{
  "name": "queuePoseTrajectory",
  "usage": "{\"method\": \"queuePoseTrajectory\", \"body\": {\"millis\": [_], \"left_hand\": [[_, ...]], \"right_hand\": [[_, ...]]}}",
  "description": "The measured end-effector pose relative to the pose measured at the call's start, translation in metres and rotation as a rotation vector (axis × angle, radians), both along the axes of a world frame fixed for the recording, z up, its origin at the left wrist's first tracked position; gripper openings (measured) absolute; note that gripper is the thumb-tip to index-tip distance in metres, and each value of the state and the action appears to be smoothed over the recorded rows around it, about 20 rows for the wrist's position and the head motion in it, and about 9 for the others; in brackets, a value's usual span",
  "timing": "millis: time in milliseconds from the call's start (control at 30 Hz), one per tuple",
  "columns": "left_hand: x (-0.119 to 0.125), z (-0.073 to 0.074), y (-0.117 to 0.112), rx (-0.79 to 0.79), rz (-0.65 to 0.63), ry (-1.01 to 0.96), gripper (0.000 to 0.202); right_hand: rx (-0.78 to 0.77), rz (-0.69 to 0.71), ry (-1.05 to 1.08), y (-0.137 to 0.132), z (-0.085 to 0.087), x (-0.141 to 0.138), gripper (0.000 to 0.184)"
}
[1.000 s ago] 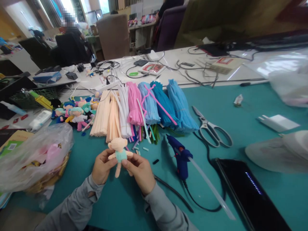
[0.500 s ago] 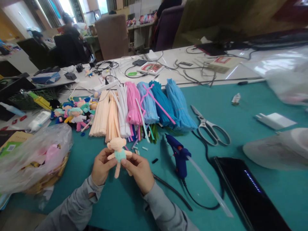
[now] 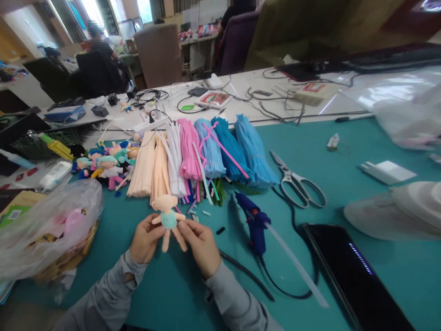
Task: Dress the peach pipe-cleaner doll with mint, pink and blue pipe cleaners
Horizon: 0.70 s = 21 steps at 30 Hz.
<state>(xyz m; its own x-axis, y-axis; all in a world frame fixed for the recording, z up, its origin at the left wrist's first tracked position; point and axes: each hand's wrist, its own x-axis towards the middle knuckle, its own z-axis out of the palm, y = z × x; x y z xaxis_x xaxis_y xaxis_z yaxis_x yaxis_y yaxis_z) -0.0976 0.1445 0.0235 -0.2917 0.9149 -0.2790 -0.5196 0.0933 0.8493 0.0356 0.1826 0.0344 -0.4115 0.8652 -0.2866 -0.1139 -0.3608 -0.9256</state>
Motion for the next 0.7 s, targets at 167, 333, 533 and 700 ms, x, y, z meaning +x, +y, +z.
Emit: {"method": "queuePoseTrajectory", "body": {"millis": [167, 333, 533, 700], "left_hand": [[-0.001, 0.004, 0.003, -0.019, 0.053, -0.018, 0.025], [-0.002, 0.006, 0.004, -0.025, 0.047, -0.024, 0.024], [0.001, 0.011, 0.004, -0.019, 0.003, -0.113, 0.028], [0.002, 0.011, 0.004, -0.018, -0.052, -0.092, 0.027]], "right_hand": [[0.000, 0.020, -0.017, 0.001, 0.006, 0.001, 0.041], [0.036, 0.044, -0.040, 0.001, 0.009, 0.000, 0.034], [0.053, 0.019, -0.030, 0.003, 0.005, 0.001, 0.036], [0.058, 0.019, -0.015, 0.003, 0.005, 0.001, 0.037]]}}
